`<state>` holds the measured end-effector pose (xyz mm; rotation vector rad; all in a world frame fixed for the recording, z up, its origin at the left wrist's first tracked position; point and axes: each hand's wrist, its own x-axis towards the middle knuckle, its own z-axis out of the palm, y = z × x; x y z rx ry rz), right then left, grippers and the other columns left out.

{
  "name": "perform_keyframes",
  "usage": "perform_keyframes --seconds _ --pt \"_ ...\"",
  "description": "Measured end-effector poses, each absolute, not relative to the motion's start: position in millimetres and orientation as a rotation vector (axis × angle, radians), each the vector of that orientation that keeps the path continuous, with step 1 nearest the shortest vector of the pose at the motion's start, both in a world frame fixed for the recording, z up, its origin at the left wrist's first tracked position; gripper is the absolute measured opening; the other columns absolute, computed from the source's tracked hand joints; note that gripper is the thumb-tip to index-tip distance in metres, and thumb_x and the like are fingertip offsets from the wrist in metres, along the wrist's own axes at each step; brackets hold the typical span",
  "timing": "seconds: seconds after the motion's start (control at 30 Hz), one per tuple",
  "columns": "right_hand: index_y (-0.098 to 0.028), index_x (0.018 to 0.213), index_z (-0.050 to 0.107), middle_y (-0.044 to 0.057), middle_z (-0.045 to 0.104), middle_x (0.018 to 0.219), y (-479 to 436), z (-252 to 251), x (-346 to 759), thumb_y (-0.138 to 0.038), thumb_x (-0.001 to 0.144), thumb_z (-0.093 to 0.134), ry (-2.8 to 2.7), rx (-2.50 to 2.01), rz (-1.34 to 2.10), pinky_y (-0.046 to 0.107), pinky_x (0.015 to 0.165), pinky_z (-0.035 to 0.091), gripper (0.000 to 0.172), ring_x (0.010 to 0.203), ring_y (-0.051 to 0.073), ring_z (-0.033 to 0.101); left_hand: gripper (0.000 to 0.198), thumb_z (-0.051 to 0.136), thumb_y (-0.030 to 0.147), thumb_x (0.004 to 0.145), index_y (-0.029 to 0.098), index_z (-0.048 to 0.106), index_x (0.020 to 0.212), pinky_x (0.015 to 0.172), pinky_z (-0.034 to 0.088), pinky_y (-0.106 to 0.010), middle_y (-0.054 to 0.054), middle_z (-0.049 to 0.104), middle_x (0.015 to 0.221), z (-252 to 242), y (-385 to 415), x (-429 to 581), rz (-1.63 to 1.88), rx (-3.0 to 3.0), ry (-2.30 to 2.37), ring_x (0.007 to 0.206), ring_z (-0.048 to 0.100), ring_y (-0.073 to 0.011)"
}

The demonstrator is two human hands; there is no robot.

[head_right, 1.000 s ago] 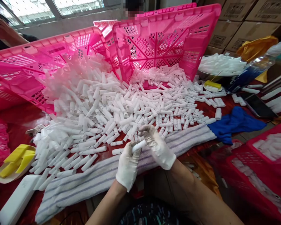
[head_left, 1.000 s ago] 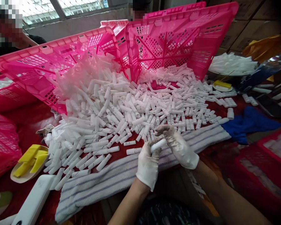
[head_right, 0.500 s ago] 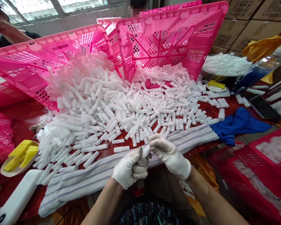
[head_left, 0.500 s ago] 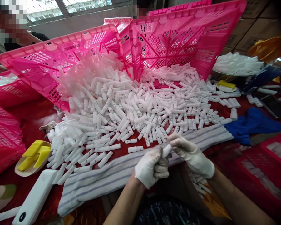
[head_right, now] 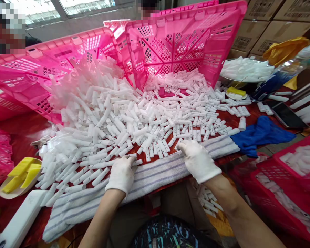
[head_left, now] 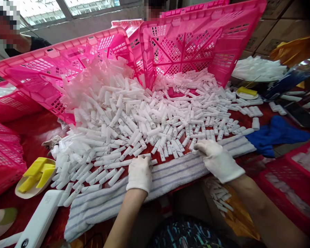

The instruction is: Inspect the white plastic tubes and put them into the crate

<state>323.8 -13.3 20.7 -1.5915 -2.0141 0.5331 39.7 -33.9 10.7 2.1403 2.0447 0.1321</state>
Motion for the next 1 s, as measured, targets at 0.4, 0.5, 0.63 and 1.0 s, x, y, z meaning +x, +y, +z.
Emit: perform_keyframes --seconds 0.4,0.5,0.63,1.0 --pt "-0.018 0.097 0.069 0.012 0.065 0.105 27 -12 338 -0.014 0.079 0.057 -2.382 -1.623 0.330 0.040 0.096 0.041 0.023 0.109 0.028 0.054 0.029 0.053 0.038 0.089 0.019 0.057 0.110 0.080 0.049 -0.027 -0.006 0.067 0.100 6 -43 85 1.017 1.353 1.478 0.084 0.064 -0.0156" --pt "-0.017 0.105 0.065 0.011 0.062 0.103 29 -15 346 -0.020 0.082 0.058 -2.111 -1.572 0.516 0.041 0.094 0.043 0.025 0.102 0.026 0.056 0.028 0.058 0.040 0.086 0.019 0.061 0.104 0.077 0.049 -0.030 -0.006 0.068 0.092 -2 -58 97 0.858 1.479 1.389 0.081 0.062 -0.0174" --pt "-0.023 0.110 0.057 0.004 0.060 0.093 17 0 346 -0.038 0.084 0.062 -1.387 -1.429 0.859 0.033 0.073 0.049 0.031 0.080 0.019 0.058 0.027 0.065 0.037 0.081 0.019 0.065 0.101 0.084 0.047 -0.034 -0.008 0.068 0.097 -10 -68 99 0.896 1.575 1.373 0.088 0.061 -0.0204" --pt "-0.021 0.082 0.069 0.002 0.068 0.078 -25 45 282 -0.045 0.072 0.075 -1.331 -1.230 1.372 0.028 0.065 0.048 0.027 0.071 0.016 0.060 0.022 0.064 0.035 0.082 0.018 0.062 0.097 0.074 0.049 -0.025 -0.002 0.068 0.088 25 -58 103 1.018 1.315 1.389 0.078 0.062 -0.0152"
